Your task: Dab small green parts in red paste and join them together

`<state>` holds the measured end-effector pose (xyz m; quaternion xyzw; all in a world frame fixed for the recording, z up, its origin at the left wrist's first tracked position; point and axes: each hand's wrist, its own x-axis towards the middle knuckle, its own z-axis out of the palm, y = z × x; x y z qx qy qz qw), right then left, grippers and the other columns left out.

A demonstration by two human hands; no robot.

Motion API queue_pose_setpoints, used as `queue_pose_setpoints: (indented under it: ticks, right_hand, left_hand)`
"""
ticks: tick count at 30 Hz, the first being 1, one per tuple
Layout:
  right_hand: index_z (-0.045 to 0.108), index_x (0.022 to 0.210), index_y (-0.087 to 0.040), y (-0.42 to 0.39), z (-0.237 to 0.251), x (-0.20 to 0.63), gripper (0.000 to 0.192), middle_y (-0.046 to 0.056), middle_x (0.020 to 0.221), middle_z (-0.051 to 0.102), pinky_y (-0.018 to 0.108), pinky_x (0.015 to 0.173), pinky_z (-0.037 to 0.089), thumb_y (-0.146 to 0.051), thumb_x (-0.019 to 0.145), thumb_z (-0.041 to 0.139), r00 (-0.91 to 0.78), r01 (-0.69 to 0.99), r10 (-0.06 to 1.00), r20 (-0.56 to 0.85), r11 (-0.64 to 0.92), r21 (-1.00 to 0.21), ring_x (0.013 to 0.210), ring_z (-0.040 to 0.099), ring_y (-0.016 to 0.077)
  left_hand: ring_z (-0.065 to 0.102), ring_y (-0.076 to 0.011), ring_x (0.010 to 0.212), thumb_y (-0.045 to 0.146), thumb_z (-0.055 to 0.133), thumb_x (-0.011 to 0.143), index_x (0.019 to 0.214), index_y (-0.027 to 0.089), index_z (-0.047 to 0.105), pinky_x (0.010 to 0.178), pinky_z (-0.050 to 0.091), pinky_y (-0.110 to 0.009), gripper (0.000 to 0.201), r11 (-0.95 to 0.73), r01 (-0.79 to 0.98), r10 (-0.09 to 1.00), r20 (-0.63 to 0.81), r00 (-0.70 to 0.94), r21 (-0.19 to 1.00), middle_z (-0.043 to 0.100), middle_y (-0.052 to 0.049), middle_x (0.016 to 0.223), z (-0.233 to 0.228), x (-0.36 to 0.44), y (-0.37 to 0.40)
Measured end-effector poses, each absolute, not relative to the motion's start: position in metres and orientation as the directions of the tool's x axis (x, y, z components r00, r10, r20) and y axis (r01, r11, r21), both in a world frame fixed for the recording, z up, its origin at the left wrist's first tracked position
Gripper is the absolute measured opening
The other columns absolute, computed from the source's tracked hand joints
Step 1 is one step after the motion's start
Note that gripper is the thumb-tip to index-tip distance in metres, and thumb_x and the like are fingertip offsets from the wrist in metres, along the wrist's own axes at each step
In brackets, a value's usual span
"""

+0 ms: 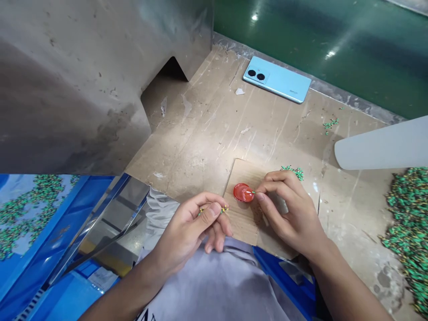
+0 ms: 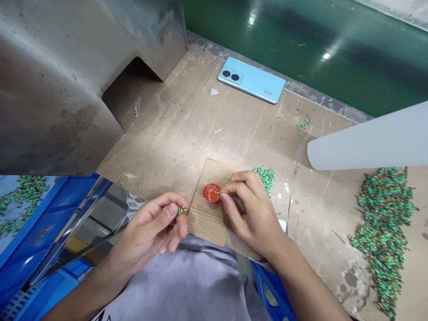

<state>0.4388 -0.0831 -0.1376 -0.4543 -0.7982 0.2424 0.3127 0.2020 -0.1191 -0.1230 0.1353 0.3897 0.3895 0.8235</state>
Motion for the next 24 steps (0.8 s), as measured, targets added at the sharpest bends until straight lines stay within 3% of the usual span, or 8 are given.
queue_pose_setpoints:
  ticks: [5, 10, 15, 20, 24]
  right_hand:
    - [0.062, 0.105, -0.025, -0.0826, -0.1376, 0.4384, 0.013, 0.006, 0.099, 0.061, 0.042, 0.081, 0.052, -0.013, 0.102, 0.062, -0.398, 0.581, 0.87, 0.292, 0.485, -0.653, 0.094, 0.063, 0.0241]
    - [0.062, 0.105, -0.024, -0.0831, -0.1369, 0.4379, 0.013, 0.006, 0.099, 0.06, 0.04, 0.081, 0.052, -0.012, 0.101, 0.063, -0.399, 0.579, 0.863, 0.311, 0.5, -0.645, 0.094, 0.063, 0.0229]
    - [0.064, 0.103, -0.024, -0.0829, -0.1375, 0.4383, 0.01, 0.006, 0.098, 0.062, 0.039, 0.08, 0.052, -0.014, 0.101, 0.065, -0.381, 0.576, 0.868, 0.319, 0.493, -0.652, 0.093, 0.065, 0.023]
    - [0.065, 0.102, -0.025, -0.0818, -0.1373, 0.4382, 0.012, 0.006, 0.096, 0.063, 0.04, 0.079, 0.052, -0.013, 0.1, 0.065, -0.386, 0.575, 0.865, 0.321, 0.497, -0.649, 0.091, 0.065, 0.0238]
    - [0.065, 0.101, -0.025, -0.0843, -0.1341, 0.4383, 0.012, 0.006, 0.097, 0.062, 0.038, 0.079, 0.052, -0.013, 0.1, 0.066, -0.356, 0.547, 0.878, 0.321, 0.474, -0.69, 0.09, 0.063, 0.0221]
  left_hand:
    - [0.063, -0.0075, 0.049, 0.04, 0.087, 0.092, 0.091, 0.015, 0.067, 0.043, 0.041, -0.013, 0.033, 0.638, -0.531, 0.766, -0.531, 0.363, 0.558, 0.075, -0.002, 0.07, -0.1242, 0.2024, -0.1191]
    - [0.066, -0.0078, 0.052, 0.033, 0.087, 0.091, 0.098, 0.013, 0.073, 0.046, 0.043, -0.014, 0.025, 0.646, -0.504, 0.761, -0.54, 0.36, 0.574, 0.079, -0.005, 0.079, -0.1243, 0.2032, -0.1208]
    - [0.066, -0.0083, 0.048, 0.035, 0.086, 0.092, 0.094, 0.014, 0.071, 0.041, 0.037, -0.014, 0.026, 0.637, -0.498, 0.768, -0.533, 0.354, 0.588, 0.082, -0.008, 0.081, -0.1271, 0.205, -0.1224]
    - [0.066, -0.0083, 0.051, 0.028, 0.087, 0.09, 0.091, 0.013, 0.074, 0.043, 0.042, -0.016, 0.021, 0.629, -0.48, 0.775, -0.534, 0.336, 0.611, 0.085, -0.014, 0.096, -0.1275, 0.2055, -0.1223]
    - [0.067, -0.0101, 0.047, 0.023, 0.09, 0.085, 0.096, 0.016, 0.069, 0.039, 0.04, -0.014, 0.024, 0.633, -0.494, 0.771, -0.543, 0.334, 0.595, 0.084, -0.008, 0.082, -0.1294, 0.2071, -0.1234]
